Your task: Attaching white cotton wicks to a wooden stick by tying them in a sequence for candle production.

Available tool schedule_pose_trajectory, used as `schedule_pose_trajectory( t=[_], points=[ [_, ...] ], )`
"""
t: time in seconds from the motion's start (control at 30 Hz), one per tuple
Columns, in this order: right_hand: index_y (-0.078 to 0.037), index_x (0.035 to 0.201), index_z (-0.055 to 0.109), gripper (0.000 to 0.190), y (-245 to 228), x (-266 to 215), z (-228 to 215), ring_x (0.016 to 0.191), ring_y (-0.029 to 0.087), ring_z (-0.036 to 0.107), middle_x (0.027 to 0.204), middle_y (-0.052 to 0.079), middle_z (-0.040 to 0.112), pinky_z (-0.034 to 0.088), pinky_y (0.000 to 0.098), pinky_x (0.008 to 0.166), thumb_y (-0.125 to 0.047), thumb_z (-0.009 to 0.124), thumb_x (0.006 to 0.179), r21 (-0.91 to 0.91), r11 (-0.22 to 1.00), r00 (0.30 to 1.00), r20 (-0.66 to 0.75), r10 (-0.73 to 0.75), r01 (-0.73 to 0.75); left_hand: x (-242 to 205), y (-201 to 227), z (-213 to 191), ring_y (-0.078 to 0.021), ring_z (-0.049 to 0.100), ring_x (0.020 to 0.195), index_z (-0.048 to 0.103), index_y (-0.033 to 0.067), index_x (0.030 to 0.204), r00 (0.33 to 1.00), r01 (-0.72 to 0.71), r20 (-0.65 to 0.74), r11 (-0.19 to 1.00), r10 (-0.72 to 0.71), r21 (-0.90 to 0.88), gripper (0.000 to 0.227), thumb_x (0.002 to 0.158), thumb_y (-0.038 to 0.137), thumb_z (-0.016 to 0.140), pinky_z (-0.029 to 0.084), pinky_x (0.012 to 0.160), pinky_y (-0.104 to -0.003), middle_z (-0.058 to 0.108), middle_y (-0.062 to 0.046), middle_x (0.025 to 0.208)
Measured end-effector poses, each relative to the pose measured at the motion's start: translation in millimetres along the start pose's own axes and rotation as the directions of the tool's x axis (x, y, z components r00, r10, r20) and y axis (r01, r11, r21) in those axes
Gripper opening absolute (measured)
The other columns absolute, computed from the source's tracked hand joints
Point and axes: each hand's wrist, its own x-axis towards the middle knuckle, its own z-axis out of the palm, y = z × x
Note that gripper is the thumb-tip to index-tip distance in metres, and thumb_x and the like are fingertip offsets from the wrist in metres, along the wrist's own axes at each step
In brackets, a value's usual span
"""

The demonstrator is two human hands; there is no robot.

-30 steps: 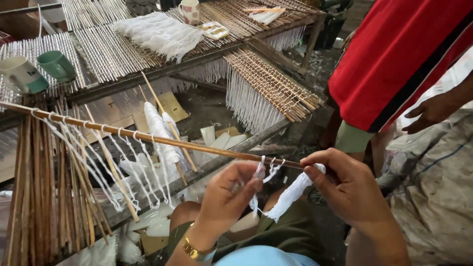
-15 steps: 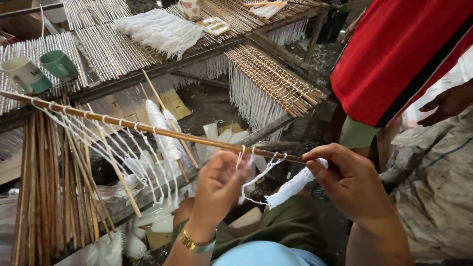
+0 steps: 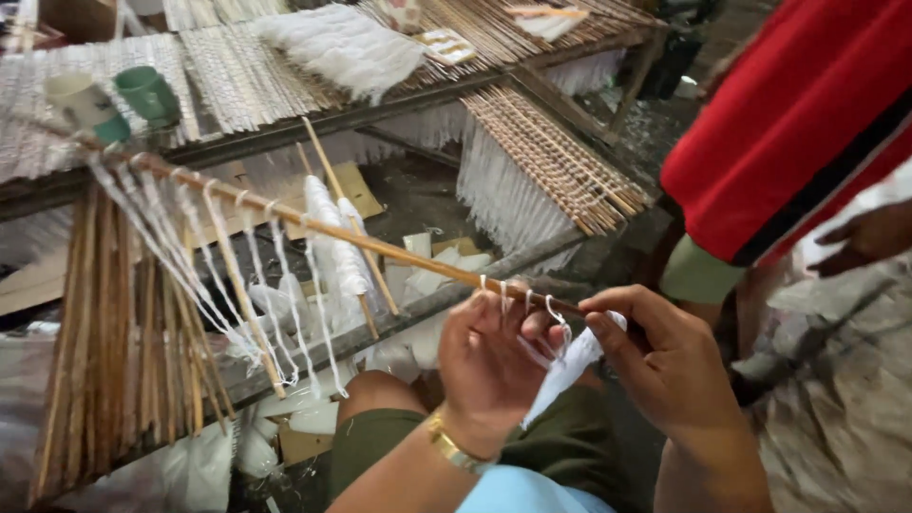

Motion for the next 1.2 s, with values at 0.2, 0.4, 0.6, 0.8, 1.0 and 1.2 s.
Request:
schedule_pose_trajectory(
  t=[0.2, 0.4, 0.6, 0.8, 1.0, 1.2],
  points=[
    [-0.02, 0.101, 0.078, 0.019, 7.2, 2.0, -0.9, 0.047, 0.005, 0.039, 0.053, -0.006, 0.05, 0.032, 0.0236, 0.048, -0.033, 0.065, 0.095, -0.078, 0.997, 1.0, -0.012, 0.023, -0.024, 6.3, 12.5, 7.0, -0.018, 0.053, 0.072, 0.054, 0.0106, 0.076, 0.943, -0.201, 0.31, 0.953, 0.125, 0.226, 0.033, 0.102, 0.03, 0.054, 0.057, 0.082, -0.042, 0.049, -0.003, 0.071],
    [-0.019, 0.102, 0.076, 0.018, 4.4, 4.3, 1.1, 0.048, 0.006, 0.04, 0.058, -0.006, 0.055, 0.032, 0.0242, 0.049, -0.031, 0.064, 0.096, -0.064, 0.998, 1.0, -0.004, -0.006, 0.006, 8.9, 18.7, -6.0, -0.0361, 0.07, 0.099, 0.059, 0.0082, 0.092, 0.914, -0.122, 0.401, 0.982, 0.054, 0.144, 0.026, 0.108, 0.025, 0.047, 0.052, 0.098, -0.062, 0.058, -0.005, 0.084],
    [-0.015, 0.103, 0.076, 0.016, -6.1, 4.9, 10.7, 0.052, 0.005, 0.034, 0.057, -0.006, 0.044, 0.03, 0.0228, 0.049, -0.025, 0.064, 0.098, 0.009, 1.0, 1.0, -0.014, -0.028, 0.028, 3.0, 13.6, 25.1, -0.0182, 0.041, 0.065, 0.04, 0.0145, 0.068, 0.976, -0.136, 0.191, 0.978, 0.105, 0.158, 0.027, 0.094, 0.017, 0.048, 0.042, 0.063, -0.034, 0.038, 0.0, 0.069],
    [-0.009, 0.123, 0.073, 0.029, -15.5, 9.1, 4.9, 0.074, 0.011, 0.065, 0.091, 0.004, 0.072, 0.047, 0.024, 0.069, -0.015, 0.055, 0.102, 0.091, 0.968, 0.969, 0.056, -0.239, 0.234, 4.6, 21.4, 3.3, -0.0276, 0.055, 0.078, 0.05, 0.0039, 0.077, 0.934, -0.176, 0.347, 0.959, 0.091, 0.223, 0.033, 0.105, 0.02, 0.044, 0.052, 0.085, -0.048, 0.05, -0.009, 0.078],
    [-0.01, 0.125, 0.073, 0.032, -19.1, 7.6, 6.9, 0.071, 0.01, 0.065, 0.09, 0.005, 0.072, 0.046, 0.0231, 0.066, -0.019, 0.052, 0.102, 0.088, 0.974, 0.975, 0.057, -0.215, 0.21, 5.2, 14.0, -9.7, -0.0223, 0.066, 0.081, 0.059, 0.0131, 0.078, 0.983, -0.015, 0.185, 1.0, 0.01, 0.027, 0.022, 0.097, 0.022, 0.051, 0.059, 0.091, -0.052, 0.064, -0.006, 0.078],
    [-0.021, 0.114, 0.077, 0.022, 4.6, 5.2, 2.3, 0.057, 0.01, 0.052, 0.086, -0.005, 0.071, 0.041, 0.0255, 0.062, -0.023, 0.059, 0.1, -0.152, 0.98, 0.992, 0.024, -0.125, 0.127, 7.8, 29.4, 5.4, -0.0119, 0.05, 0.054, 0.062, 0.0134, 0.074, 0.959, -0.272, 0.077, 0.962, 0.274, -0.04, 0.03, 0.096, 0.031, 0.051, 0.047, 0.054, -0.028, 0.055, 0.003, 0.062]
  ],
)
